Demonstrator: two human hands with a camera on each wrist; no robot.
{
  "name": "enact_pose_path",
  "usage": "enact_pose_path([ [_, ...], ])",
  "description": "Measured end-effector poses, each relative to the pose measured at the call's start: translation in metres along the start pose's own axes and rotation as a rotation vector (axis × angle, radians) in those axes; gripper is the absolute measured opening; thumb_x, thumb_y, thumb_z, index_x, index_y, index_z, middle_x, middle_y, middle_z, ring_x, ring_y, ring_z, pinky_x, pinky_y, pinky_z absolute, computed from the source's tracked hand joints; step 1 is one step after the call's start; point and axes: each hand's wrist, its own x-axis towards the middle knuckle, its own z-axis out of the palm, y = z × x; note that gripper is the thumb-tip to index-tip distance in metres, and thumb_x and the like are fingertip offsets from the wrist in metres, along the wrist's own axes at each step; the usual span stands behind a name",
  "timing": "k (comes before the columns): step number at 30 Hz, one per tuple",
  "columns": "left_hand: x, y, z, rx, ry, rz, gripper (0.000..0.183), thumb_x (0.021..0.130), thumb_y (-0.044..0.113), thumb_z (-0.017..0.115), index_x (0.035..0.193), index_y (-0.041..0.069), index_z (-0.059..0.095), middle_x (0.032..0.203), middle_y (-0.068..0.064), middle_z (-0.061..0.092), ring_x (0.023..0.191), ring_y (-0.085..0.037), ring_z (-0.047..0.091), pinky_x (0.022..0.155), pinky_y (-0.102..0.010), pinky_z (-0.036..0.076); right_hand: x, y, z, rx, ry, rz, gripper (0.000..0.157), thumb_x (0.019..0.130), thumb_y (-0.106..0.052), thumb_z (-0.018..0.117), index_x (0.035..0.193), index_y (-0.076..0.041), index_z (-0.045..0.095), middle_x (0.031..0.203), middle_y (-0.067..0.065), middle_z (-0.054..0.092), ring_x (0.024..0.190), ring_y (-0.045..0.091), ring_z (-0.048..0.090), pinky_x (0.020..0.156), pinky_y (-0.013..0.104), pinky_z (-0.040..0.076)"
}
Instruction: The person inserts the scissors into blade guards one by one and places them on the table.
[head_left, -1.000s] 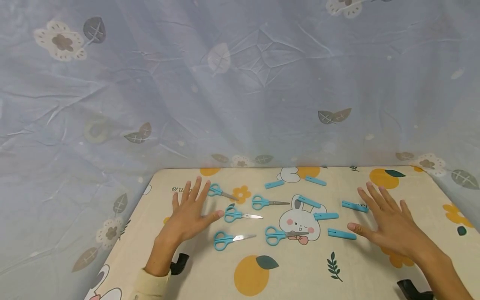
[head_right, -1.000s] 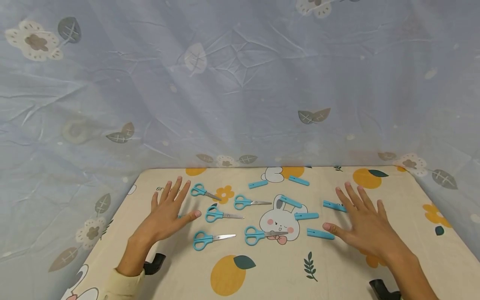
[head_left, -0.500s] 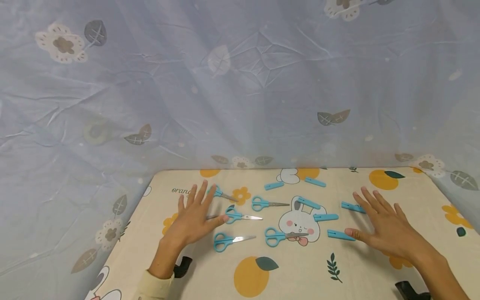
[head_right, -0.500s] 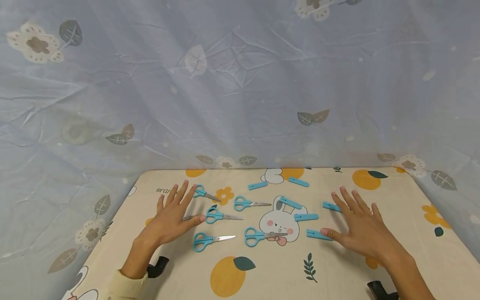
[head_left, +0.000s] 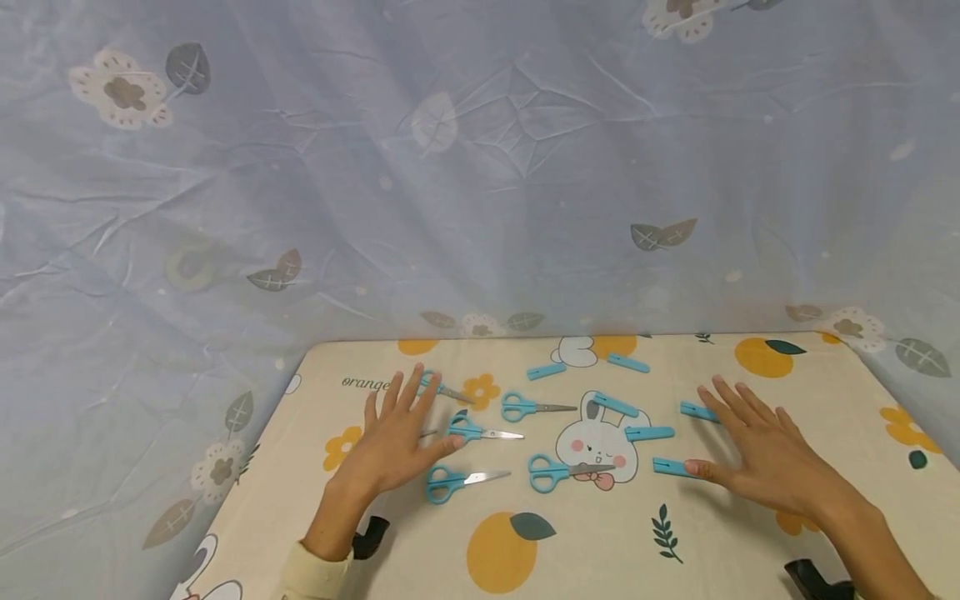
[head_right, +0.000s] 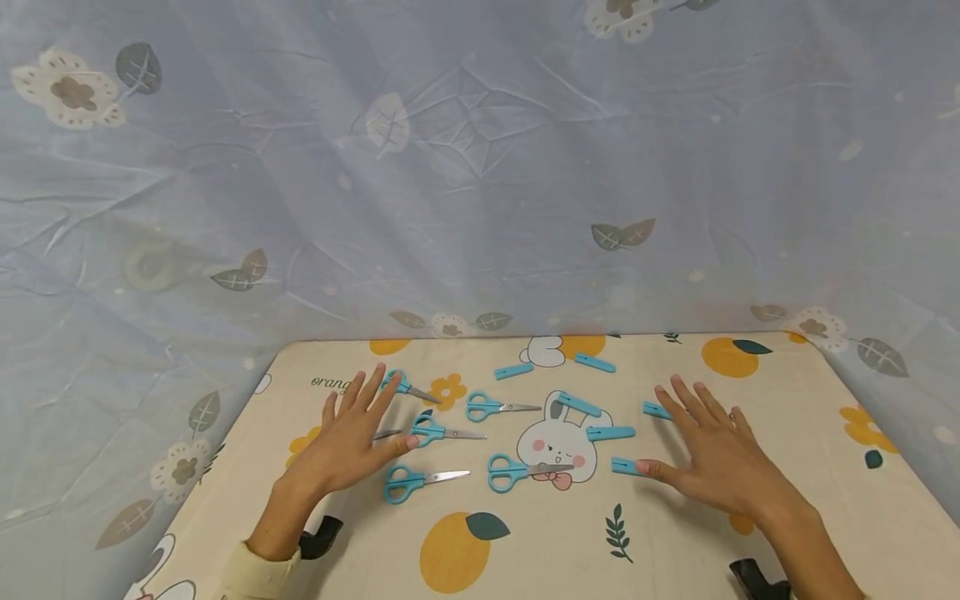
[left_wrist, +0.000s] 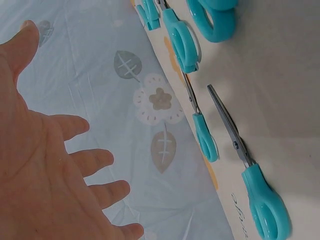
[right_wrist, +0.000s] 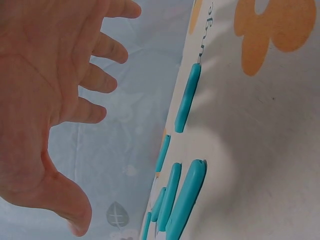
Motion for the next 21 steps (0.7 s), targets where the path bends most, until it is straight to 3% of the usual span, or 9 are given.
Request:
enact_pose_path([
  [6, 0.002, 0.006, 0.002, 0.014, -0.001, 0.015, 0.103, 0.099, 0.071, 0.061, 0.174, 0.022, 0.011, 0.181, -0.006, -0.007, 0.168, -0.042, -0.008, 0.125, -0.083, -0.006, -0.002, 0.0, 0.001, 0.012, 0.004, 0.005, 0.117, 0.088, -0.068, 0.077, 0.171, -0.006, 0.023, 0.178, 0.027, 0.013, 0.161, 0.059, 0.011, 0.121, 0.088, 0.006],
  [12, 0.004, 0.016, 0.009, 0.026, -0.005, 0.046, 0.103, 0.099, 0.074, 0.059, 0.174, 0.023, 0.011, 0.182, -0.007, -0.004, 0.168, -0.041, -0.006, 0.126, -0.082, -0.004, -0.004, -0.003, 0.0, 0.014, 0.009, -0.003, 0.116, 0.087, -0.068, 0.078, 0.17, -0.005, 0.026, 0.178, 0.026, 0.016, 0.161, 0.058, 0.014, 0.119, 0.087, 0.013],
  [21, 0.002, 0.025, 0.018, 0.005, -0.002, 0.08, 0.098, 0.101, 0.067, 0.063, 0.174, 0.026, 0.013, 0.181, -0.008, 0.0, 0.168, -0.042, -0.004, 0.128, -0.08, -0.002, -0.003, -0.007, 0.002, 0.018, 0.017, -0.053, 0.111, 0.087, -0.064, 0.08, 0.17, -0.008, 0.031, 0.179, 0.022, 0.018, 0.16, 0.057, 0.019, 0.115, 0.089, 0.02],
])
